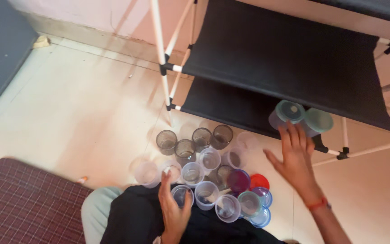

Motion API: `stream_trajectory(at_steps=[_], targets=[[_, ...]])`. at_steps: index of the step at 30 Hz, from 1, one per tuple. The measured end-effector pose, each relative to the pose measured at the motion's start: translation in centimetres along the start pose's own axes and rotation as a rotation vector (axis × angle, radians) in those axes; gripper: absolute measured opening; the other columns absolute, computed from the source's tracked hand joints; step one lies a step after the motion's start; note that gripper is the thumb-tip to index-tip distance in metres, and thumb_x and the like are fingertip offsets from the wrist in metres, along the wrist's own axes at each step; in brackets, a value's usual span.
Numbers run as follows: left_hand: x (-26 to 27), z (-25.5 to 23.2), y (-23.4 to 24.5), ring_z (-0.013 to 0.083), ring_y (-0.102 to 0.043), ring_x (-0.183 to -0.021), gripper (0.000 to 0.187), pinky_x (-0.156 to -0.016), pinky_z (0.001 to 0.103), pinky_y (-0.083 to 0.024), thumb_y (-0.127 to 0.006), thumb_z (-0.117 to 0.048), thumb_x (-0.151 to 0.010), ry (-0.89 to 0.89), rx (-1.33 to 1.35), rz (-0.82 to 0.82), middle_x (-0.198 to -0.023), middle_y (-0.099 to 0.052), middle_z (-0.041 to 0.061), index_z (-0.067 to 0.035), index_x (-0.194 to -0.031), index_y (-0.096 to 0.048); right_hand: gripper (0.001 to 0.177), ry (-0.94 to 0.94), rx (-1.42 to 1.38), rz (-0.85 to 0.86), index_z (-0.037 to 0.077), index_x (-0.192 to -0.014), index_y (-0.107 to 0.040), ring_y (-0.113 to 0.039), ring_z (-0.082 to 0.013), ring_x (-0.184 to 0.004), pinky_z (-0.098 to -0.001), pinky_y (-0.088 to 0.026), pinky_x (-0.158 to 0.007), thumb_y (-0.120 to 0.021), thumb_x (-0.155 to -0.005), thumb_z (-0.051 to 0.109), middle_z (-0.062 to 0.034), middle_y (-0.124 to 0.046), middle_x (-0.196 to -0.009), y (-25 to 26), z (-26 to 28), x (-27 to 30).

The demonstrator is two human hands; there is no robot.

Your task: The person sits on a mat and sorts a pile of plastic containers and lids by color and type. They pick up containers, match lids to containers, and place them into separate groups on the floor.

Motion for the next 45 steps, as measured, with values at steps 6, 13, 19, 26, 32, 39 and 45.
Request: stream_trajectory(at_steps=[6,13,19,26,32,39,45], targets=[[3.7,-2.8,-4.4,0.0435,-0.042,-0.144,0.076,-0.116,0.050,-0.032,-0.076,-0.006,-0.077,-0.036,0.145,0.152,-0.151,-0.047,0.028,0.006,-0.144,-0.043,0.096,-0.029,0.180,0.009,-0.004,-0.150,-0.047,-0.040,-0.0416,-0.142,-0.0627,-0.017,-0.117,-0.076,-0.081,0.055,-0.0281,-0.051,-0.145,-2.3,-6.1,-6.0],[5.4,-2.8,-7.2,0.0464,-0.039,-0.144,0.082,-0.113,0.052,-0.029,-0.079,-0.008,-0.073,-0.124,0.144,0.348,-0.150,-0.046,0.030,0.007,-0.144,-0.042,0.080,-0.185,-0.004,0.146,0.008,-0.135,-0.063,-0.045,-0.0415,-0.137,-0.0608,-0.019,-0.115,-0.077,-0.074,0.057,-0.0226,-0.059,-0.139,-4.1,-9.9,-8.2],[5.2,-3.0,-6.9,0.0441,-0.042,-0.145,0.074,-0.115,0.051,-0.035,-0.078,-0.010,-0.081,-0.157,0.097,0.283,-0.151,-0.048,0.027,0.006,-0.145,-0.044,0.083,-0.101,-0.059,-0.180,0.006,-0.140,-0.059,-0.047,-0.0434,-0.122,-0.0592,-0.030,-0.102,-0.083,-0.075,0.050,-0.0239,-0.052,-0.137,-0.2,-3.2,-5.0],[5.1,-2.6,-5.5,0.0461,-0.043,-0.142,0.073,-0.112,0.056,-0.035,-0.081,-0.017,-0.080,-0.253,0.005,0.248,-0.150,-0.046,0.028,0.007,-0.140,-0.047,0.080,-0.124,-0.546,-0.078,0.003,-0.132,-0.059,-0.056,-0.0381,-0.114,-0.0450,-0.050,-0.094,-0.092,-0.064,0.029,-0.0200,-0.054,-0.121,1.0,8.0,3.7],[6.5,-2.9,-4.6,0.0436,-0.047,-0.140,0.070,-0.112,0.058,-0.038,-0.086,-0.028,-0.086,-0.462,-0.071,0.229,-0.151,-0.046,0.028,0.006,-0.136,-0.052,0.072,-0.308,-0.709,0.066,0.006,-0.128,-0.064,-0.063,-0.0315,-0.107,-0.0392,-0.053,-0.089,-0.090,-0.064,0.024,-0.0160,-0.059,-0.117,-2.1,11.7,10.2],[6.5,-3.6,-3.3,0.0393,-0.051,-0.132,0.070,-0.110,0.058,-0.039,-0.085,-0.029,-0.078,-0.466,-0.069,0.230,-0.141,-0.054,0.019,0.001,-0.134,-0.056,0.062,-0.487,-0.830,0.080,0.005,-0.136,-0.058,-0.059,-0.0316,-0.115,-0.0394,-0.048,-0.092,-0.079,-0.079,0.019,-0.0178,-0.058,-0.124,-5.4,14.9,16.2],[6.2,-4.3,-3.2,0.0371,-0.052,-0.131,0.069,-0.108,0.058,-0.037,-0.083,-0.035,-0.082,-0.483,-0.053,0.292,-0.140,-0.057,0.016,-0.002,-0.136,-0.056,0.056,-0.497,-0.829,0.041,0.002,-0.136,-0.056,-0.060,-0.0324,-0.118,-0.0390,-0.046,-0.100,-0.073,-0.084,0.016,-0.0190,-0.059,-0.126,-5.9,14.6,17.6]])
Point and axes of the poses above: each hand's wrist, its own x-axis away from the middle knuckle, its own y-axis out of the back of the hand, z = x × y, the point moved 5 cm from there along -x, towards the middle knuckle
